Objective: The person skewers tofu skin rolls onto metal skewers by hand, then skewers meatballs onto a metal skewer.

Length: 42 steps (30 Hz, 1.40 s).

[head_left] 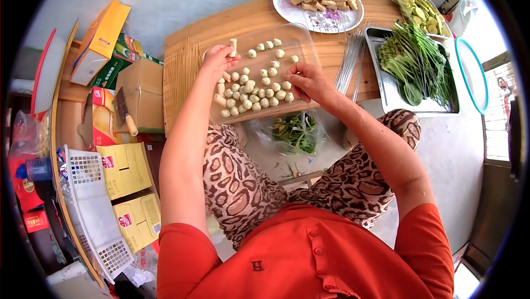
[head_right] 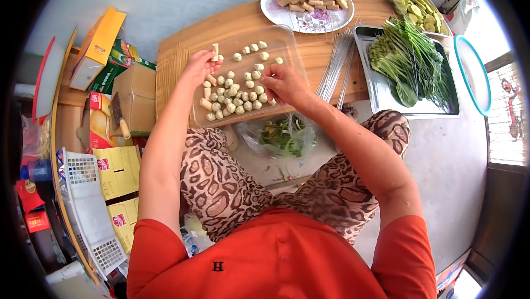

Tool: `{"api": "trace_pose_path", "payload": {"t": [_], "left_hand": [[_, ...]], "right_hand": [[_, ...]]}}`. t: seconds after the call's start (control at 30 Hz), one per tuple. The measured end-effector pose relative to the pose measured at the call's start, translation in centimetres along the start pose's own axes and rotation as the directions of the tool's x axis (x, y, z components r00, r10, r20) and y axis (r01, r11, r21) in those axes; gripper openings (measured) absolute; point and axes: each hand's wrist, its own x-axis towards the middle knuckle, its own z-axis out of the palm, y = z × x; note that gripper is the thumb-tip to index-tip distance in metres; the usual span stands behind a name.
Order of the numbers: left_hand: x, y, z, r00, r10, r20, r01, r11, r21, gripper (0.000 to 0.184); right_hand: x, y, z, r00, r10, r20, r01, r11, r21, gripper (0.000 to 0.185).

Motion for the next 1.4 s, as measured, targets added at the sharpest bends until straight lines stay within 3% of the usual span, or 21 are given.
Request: {"api": "trace_pose_path", "payload": {"t": [0.07, 0.2, 0.33, 1.4], "left_hand": [[-1.3, 0.8, -0.5, 0.992, 0.006, 0.127, 0.028, 0.963, -0.269, 0.016], [-4.9, 1.1, 0.5, 0.996, 0.016, 0.089, 0.027, 0.883, -0.469, 0.015], [-6.3, 0.2, 1.2, 0.993, -0.002, 0.114, 0.065, 0.835, -0.546, 0.017], [-7.4, 0.4, 3.1, 0.991, 0.078, 0.110, -0.016, 0.876, -0.482, 0.014]], "right_hand": [[-0.6, -0.4, 0.4, 0.999, -0.024, 0.021, 0.024, 0.999, -0.022, 0.013], [-2.1, -1.4, 1.6, 0.999, -0.042, 0.017, 0.043, 0.997, -0.061, 0.014], [-2.8, -1.3, 2.1, 0.996, -0.077, 0.050, 0.079, 0.996, -0.049, 0.015], [-2.1, -0.2, 1.6, 0.996, -0.083, 0.031, 0.085, 0.994, -0.063, 0.016]]}}
